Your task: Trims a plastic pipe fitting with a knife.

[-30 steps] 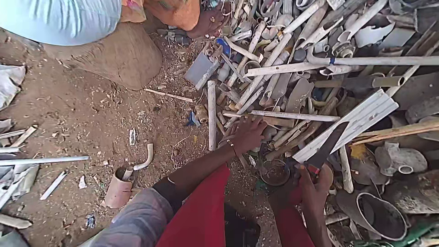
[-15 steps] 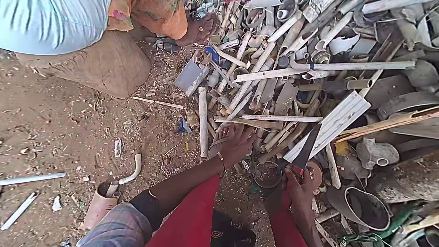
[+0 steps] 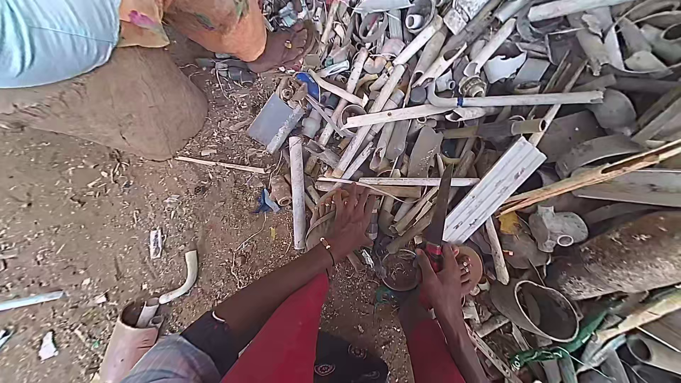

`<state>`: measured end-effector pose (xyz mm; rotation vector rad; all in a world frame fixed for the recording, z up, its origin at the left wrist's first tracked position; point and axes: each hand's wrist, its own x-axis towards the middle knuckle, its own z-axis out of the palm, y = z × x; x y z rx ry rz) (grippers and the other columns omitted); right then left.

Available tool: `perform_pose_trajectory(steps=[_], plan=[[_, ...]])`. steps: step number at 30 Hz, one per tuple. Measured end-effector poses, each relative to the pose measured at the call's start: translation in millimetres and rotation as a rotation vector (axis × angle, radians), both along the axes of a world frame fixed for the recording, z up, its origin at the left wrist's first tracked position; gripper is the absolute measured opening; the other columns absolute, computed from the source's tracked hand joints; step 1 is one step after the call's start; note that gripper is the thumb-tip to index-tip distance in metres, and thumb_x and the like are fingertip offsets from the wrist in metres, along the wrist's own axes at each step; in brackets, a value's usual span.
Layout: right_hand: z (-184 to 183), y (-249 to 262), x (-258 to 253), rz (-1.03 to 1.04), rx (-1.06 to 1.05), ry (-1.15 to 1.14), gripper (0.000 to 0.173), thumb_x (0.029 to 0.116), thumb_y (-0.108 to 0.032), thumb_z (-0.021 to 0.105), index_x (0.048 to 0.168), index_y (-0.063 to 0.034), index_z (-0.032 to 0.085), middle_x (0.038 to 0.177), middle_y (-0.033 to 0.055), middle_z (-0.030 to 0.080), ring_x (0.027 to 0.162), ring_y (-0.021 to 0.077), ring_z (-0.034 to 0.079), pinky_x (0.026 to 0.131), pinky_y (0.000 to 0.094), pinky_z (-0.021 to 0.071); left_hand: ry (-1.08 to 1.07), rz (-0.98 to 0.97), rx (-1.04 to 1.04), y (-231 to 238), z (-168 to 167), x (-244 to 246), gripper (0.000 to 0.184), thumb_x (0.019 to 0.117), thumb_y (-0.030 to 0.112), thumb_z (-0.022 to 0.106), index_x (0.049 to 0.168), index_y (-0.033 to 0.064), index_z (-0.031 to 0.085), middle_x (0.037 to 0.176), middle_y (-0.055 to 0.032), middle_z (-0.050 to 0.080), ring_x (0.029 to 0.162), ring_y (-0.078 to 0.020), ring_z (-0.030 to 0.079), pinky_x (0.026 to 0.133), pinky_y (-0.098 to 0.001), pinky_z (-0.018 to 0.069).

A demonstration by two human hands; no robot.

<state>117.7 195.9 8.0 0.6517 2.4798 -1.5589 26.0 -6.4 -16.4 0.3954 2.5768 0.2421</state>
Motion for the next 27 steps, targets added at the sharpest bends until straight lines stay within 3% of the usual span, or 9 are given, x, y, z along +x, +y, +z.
perform_pose_trajectory(steps=[2,4,6,8,14,17,19,21,27], plan=[[4,0,2,-0.004,-0.009,0.002,0.039,0.0929,-0.019,0.063,0.125,0.0014,0.057,0.073,0.0032,0.063,0.051,0.0095,0.058,0.049,0.0285,0.0522,0.16,0.008,0.142,-6,0,6,0.107,0.0698,0.037,0.09,0.158,0.0125,0.035,0.162,-0.0161,0.038,0.149,-0.0474,0.028,0.114,-0.0745,0.0147],[14,3,4,0.023,-0.002,0.013,0.042,0.0925,-0.02,0.064,0.127,0.003,0.057,0.076,0.005,0.064,0.052,0.0106,0.059,0.05,0.0303,0.0535,0.368,0.109,0.438,-9,5,10,0.092,0.0652,0.018,0.089,0.148,0.0096,0.049,0.136,-0.0154,0.064,0.123,-0.0392,0.062,0.103,-0.0631,0.0442],[26,7,3,0.084,0.005,0.02,0.044,0.0915,-0.025,0.063,0.126,0.0009,0.058,0.075,0.0026,0.066,0.051,0.0096,0.06,0.048,0.0293,0.0543,0.208,0.344,0.814,-8,26,6,0.098,0.0662,0.01,0.089,0.149,0.001,0.037,0.132,-0.0192,0.063,0.116,-0.0289,0.066,0.1,-0.0451,0.0535],[44,7,1,0.15,0.006,0.009,0.048,0.0921,-0.031,0.062,0.13,-0.0022,0.057,0.076,0.0002,0.068,0.05,0.0086,0.061,0.047,0.0284,0.0539,-0.034,0.554,1.218,-6,46,-1,0.113,0.0597,0.001,0.094,0.146,0.0104,0.021,0.14,-0.0124,0.056,0.113,-0.0217,0.068,0.092,-0.0366,0.0612],[93,-12,-3,0.025,-0.175,0.438,0.039,0.1043,-0.031,0.055,0.123,0.002,0.046,0.074,-0.0052,0.062,0.053,0.0032,0.059,0.046,0.021,0.0535,0.054,0.636,1.416,-3,58,-6,0.077,0.0862,-0.003,0.075,0.149,0.0077,0.032,0.12,-0.0092,0.072,0.108,-0.0209,0.072,0.095,-0.0347,0.0601],[71,-23,1,-0.027,-0.158,0.489,0.044,0.1065,-0.035,0.051,0.128,0.0015,0.037,0.073,-0.006,0.058,0.053,0.005,0.059,0.049,0.0246,0.0557,0.125,0.674,1.375,-6,56,-5,0.075,0.0834,-0.006,0.077,0.147,0.0062,0.04,0.12,-0.0079,0.073,0.105,-0.0195,0.073,0.094,-0.033,0.0608],[47,-24,15,0.181,-0.013,0.224,0.046,0.1003,-0.026,0.055,0.127,0.0108,0.049,0.068,0.0021,0.059,0.052,0.0106,0.057,0.049,0.0323,0.0537,0.145,0.681,1.406,-6,59,-3,0.077,0.0813,-0.008,0.078,0.146,0.0071,0.041,0.119,-0.0082,0.074,0.106,-0.021,0.073,0.095,-0.0341,0.061],[40,-23,22,0.349,0.015,-0.077,0.044,0.0959,-0.025,0.061,0.131,0.0011,0.058,0.075,0.0064,0.064,0.059,0.0158,0.061,0.057,0.0379,0.0544,0.178,0.662,1.398,-7,62,-2,0.076,0.0801,-0.009,0.078,0.144,0.0075,0.042,0.118,-0.0079,0.074,0.107,-0.0212,0.073,0.097,-0.0347,0.0602],[47,-14,-1,-0.03,-0.177,0.119,0.035,0.0873,-0.019,0.065,0.114,0.0031,0.057,0.073,0.0001,0.064,0.053,0.0084,0.062,0.05,0.0261,0.0568,-0.006,0.572,1.394,-9,68,5,0.051,0.0786,0.003,0.085,0.123,0.0007,0.059,0.113,-0.0077,0.074,0.098,-0.0166,0.074,0.086,-0.0304,0.064]])
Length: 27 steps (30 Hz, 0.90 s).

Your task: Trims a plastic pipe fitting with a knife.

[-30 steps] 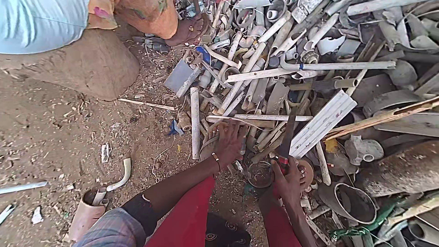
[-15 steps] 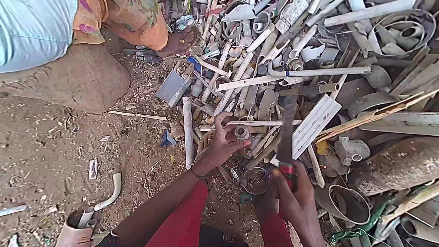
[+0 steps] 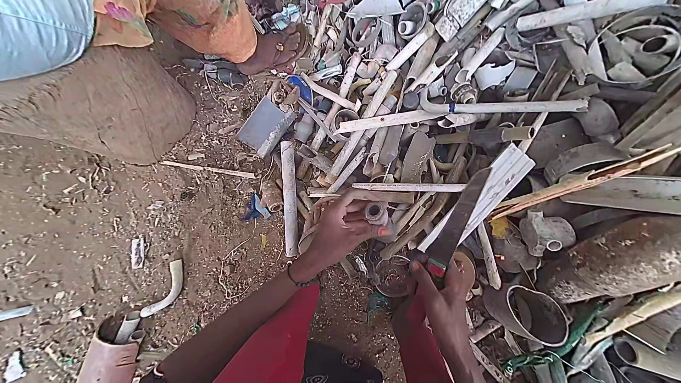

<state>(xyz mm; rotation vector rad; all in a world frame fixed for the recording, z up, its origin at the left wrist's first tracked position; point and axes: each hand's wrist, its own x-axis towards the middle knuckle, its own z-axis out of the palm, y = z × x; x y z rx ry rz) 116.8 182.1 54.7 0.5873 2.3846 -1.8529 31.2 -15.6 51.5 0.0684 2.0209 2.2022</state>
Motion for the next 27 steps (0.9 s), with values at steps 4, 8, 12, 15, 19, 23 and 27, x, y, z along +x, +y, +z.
perform_pose_trajectory(steps=[4,8,12,15,19,23,27], plan=[[-8,4,-6,0.098,-0.063,0.175,0.087,0.0731,-0.041,0.088,0.132,0.0091,0.048,0.116,0.0037,0.067,0.102,-0.0013,0.064,0.089,0.0168,0.0547,-0.066,-0.227,0.057,8,9,9,0.048,0.077,0.005,0.087,0.118,0.0037,0.061,0.11,-0.0004,0.074,0.093,-0.0102,0.074,0.082,-0.0251,0.0636],[-17,-1,0,0.159,-0.166,0.271,0.079,0.0675,-0.031,0.093,0.124,0.0046,0.051,0.113,-0.0005,0.067,0.105,-0.0026,0.063,0.094,0.0166,0.0542,-0.016,-0.32,0.022,6,8,13,0.046,0.0796,0.009,0.086,0.119,0.0024,0.063,0.111,0.0017,0.072,0.088,-0.0052,0.073,0.077,-0.0215,0.0633],[-18,-2,7,0.151,-0.207,0.264,0.062,0.0703,-0.026,0.091,0.115,-0.0016,0.056,0.102,-0.0063,0.068,0.094,-0.0035,0.065,0.088,0.0165,0.0567,0.032,-0.332,0.018,0,0,16,0.037,0.0898,0.019,0.079,0.121,0.0017,0.07,0.123,-0.0013,0.068,0.087,-0.002,0.07,0.074,-0.0194,0.0621],[-17,0,9,0.149,-0.177,0.265,0.059,0.072,-0.023,0.089,0.115,-0.0009,0.056,0.101,-0.0053,0.07,0.093,-0.0023,0.067,0.086,0.0172,0.0582,0.066,-0.303,-0.018,-3,2,14,0.023,0.0958,0.019,0.072,0.112,0.0029,0.075,0.117,-0.0011,0.072,0.095,-0.0038,0.07,0.081,-0.0203,0.0609],[-14,1,12,0.167,-0.079,0.284,0.065,0.0715,-0.026,0.089,0.117,0.0042,0.055,0.101,-0.0044,0.069,0.094,-0.0063,0.065,0.087,0.0138,0.0562,0.006,-0.283,-0.083,-4,7,15,0.023,0.0922,0.016,0.076,0.111,0.0033,0.075,0.11,0.0005,0.074,0.087,0.0005,0.07,0.077,-0.0158,0.0596],[-12,1,13,0.182,0.074,0.259,0.072,0.0707,-0.03,0.087,0.119,0.0118,0.055,0.101,0.002,0.07,0.094,-0.0091,0.064,0.086,0.0102,0.0532,-0.019,-0.234,-0.156,-7,7,18,0.021,0.0896,0.016,0.079,0.107,0.0042,0.078,0.102,0.0015,0.077,0.086,-0.0009,0.073,0.079,-0.0175,0.0611],[-13,2,12,0.211,0.18,0.31,0.071,0.0725,-0.038,0.086,0.115,0.0108,0.058,0.098,0.004,0.071,0.092,-0.0103,0.063,0.085,0.0089,0.0519,-0.07,-0.181,-0.22,-8,10,19,0.015,0.0872,0.015,0.08,0.098,0.0057,0.079,0.093,0.0043,0.077,0.082,0.0018,0.072,0.077,-0.0158,0.0601]])
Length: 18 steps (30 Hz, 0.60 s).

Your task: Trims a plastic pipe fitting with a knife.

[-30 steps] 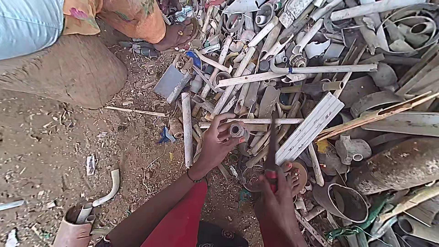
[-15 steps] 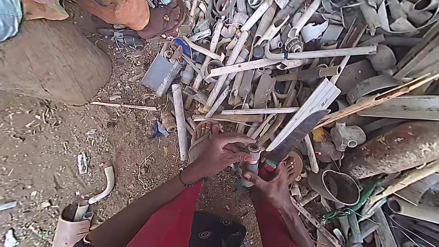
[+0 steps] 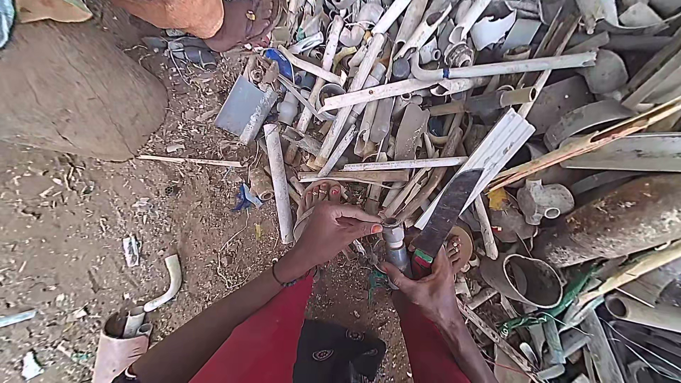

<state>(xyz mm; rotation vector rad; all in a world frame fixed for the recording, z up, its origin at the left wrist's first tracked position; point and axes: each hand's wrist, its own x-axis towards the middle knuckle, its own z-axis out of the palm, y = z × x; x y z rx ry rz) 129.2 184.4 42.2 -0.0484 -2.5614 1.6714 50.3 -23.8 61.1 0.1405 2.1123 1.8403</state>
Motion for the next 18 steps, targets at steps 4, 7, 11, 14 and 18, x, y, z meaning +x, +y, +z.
perform_pose_trajectory(steps=[4,7,11,14,18], plan=[[-2,0,1,0.017,0.053,-0.011,0.071,0.0728,-0.043,0.085,0.114,0.0094,0.059,0.095,0.0043,0.072,0.087,-0.0085,0.064,0.081,0.0107,0.0531,-0.107,-0.086,-0.116,-4,1,-1,0.013,0.0936,0.021,0.072,0.1,0.0092,0.074,0.088,0.0082,0.071,0.075,0.0047,0.066,0.072,-0.0135,0.056],[-2,0,-1,0.045,0.158,-0.026,0.066,0.0731,-0.045,0.081,0.111,0.0055,0.063,0.087,0.004,0.072,0.079,-0.004,0.066,0.073,0.0155,0.0553,-0.137,-0.209,-0.189,-6,-1,-2,0.018,0.1005,0.024,0.059,0.105,0.0101,0.069,0.084,0.0077,0.065,0.069,0.004,0.059,0.067,-0.0147,0.0504],[0,-2,-5,0.029,0.233,-0.097,0.064,0.068,-0.049,0.078,0.105,0.0016,0.066,0.076,0.0008,0.069,0.067,-0.0022,0.064,0.061,0.0187,0.0529,-0.177,-0.266,-0.058,-7,-4,0,0.016,0.1019,0.019,0.051,0.101,0.0106,0.064,0.079,0.0093,0.059,0.069,0.003,0.058,0.066,-0.0154,0.0505],[3,-4,-7,-0.001,0.192,-0.222,0.069,0.0644,-0.05,0.08,0.109,0.0012,0.066,0.078,-0.0023,0.068,0.067,-0.0027,0.062,0.062,0.0196,0.0522,-0.145,-0.272,-0.103,-5,-5,1,0.017,0.1022,0.021,0.049,0.101,0.0103,0.063,0.077,0.0087,0.056,0.067,0.0023,0.055,0.064,-0.0157,0.0474],[8,-7,-12,-0.016,0.257,-0.27,0.067,0.0624,-0.049,0.08,0.109,-0.002,0.067,0.075,-0.0028,0.066,0.064,0.0016,0.062,0.059,0.0247,0.0512,-0.092,-0.299,-0.174,-4,0,2,0.021,0.1015,0.021,0.047,0.101,0.0085,0.064,0.081,0.0059,0.056,0.069,0.0012,0.053,0.066,-0.0168,0.046]])
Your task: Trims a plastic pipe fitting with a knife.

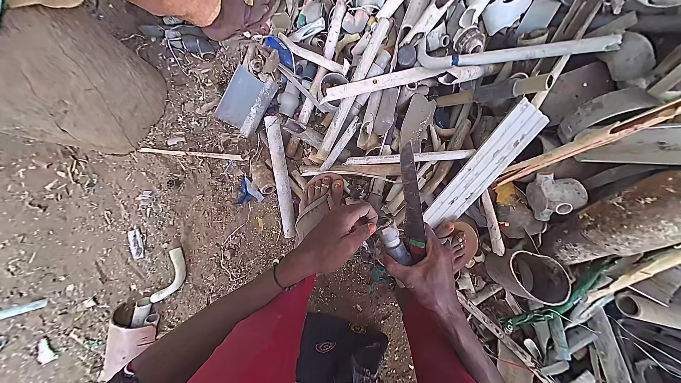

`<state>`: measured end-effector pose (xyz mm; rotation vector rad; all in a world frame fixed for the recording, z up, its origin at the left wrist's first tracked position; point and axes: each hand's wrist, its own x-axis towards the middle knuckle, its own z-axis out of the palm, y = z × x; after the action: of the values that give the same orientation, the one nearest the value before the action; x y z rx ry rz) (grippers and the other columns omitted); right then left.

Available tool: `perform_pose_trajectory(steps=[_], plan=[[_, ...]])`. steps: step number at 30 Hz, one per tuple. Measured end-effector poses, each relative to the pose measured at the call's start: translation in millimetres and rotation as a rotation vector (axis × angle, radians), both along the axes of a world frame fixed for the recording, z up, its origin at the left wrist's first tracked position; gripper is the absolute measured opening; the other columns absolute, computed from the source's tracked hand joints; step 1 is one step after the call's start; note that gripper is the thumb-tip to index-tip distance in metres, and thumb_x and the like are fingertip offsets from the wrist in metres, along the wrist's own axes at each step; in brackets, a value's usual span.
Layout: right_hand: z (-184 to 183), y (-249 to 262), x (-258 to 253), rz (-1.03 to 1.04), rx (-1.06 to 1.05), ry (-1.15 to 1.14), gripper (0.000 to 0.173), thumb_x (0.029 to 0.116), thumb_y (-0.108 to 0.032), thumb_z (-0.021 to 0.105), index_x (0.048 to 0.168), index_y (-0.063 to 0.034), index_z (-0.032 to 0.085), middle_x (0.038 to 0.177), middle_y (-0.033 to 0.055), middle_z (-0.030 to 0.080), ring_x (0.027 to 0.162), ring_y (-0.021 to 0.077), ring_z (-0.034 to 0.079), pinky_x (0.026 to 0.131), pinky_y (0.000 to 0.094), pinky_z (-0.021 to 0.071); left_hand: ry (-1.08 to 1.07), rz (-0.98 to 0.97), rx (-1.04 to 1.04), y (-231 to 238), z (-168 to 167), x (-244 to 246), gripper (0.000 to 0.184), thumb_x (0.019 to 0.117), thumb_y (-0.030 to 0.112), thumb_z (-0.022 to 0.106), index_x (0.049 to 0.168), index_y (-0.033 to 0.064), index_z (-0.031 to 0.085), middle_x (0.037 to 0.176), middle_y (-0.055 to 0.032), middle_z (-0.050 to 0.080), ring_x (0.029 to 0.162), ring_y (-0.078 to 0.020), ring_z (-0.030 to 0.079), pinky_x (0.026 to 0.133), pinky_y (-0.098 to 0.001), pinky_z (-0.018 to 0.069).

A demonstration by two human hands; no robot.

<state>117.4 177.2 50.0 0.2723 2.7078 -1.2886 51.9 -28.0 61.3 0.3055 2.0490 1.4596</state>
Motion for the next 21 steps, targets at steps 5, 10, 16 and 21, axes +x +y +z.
perform_pose_trajectory(steps=[5,10,16,21], plan=[[4,-2,-5,0.003,0.088,-0.025,0.064,0.0599,-0.046,0.08,0.105,-0.0041,0.066,0.071,-0.0001,0.065,0.061,0.0104,0.062,0.056,0.0333,0.0494,-0.093,0.025,0.091,3,3,1,0.016,0.1,0.018,0.047,0.095,0.0126,0.062,0.075,0.0099,0.054,0.064,0.0023,0.054,0.061,-0.0154,0.0472],[1,0,-6,-0.008,0.18,0.01,0.06,0.0611,-0.045,0.081,0.101,-0.0023,0.066,0.07,0.0065,0.064,0.062,0.0223,0.063,0.056,0.044,0.0495,-0.252,0.054,0.126,12,5,-3,0.017,0.1012,0.017,0.048,0.096,0.0135,0.063,0.079,0.0106,0.061,0.063,0.002,0.057,0.06,-0.0153,0.0491],[-5,15,7,-0.07,-0.18,-0.102,0.076,0.064,-0.052,0.083,0.117,-0.0011,0.064,0.089,-0.0024,0.07,0.078,-0.001,0.065,0.072,0.0226,0.0558,0.24,0.127,0.012,5,-11,-4,0.035,0.1067,0.033,0.047,0.086,0.0104,0.062,0.07,0.008,0.053,0.065,0.002,0.052,0.062,-0.0178,0.0448],[-1,18,13,-0.001,-0.69,-0.198,0.057,0.0689,-0.028,0.088,0.114,-0.0039,0.064,0.094,-0.0063,0.073,0.085,-0.0017,0.069,0.08,0.0172,0.0588,0.18,-0.051,0.302,-2,-15,-4,0.039,0.1052,0.037,0.055,0.124,0.0047,0.067,0.122,-0.0036,0.067,0.112,-0.0091,0.063,0.093,-0.0274,0.0562]])
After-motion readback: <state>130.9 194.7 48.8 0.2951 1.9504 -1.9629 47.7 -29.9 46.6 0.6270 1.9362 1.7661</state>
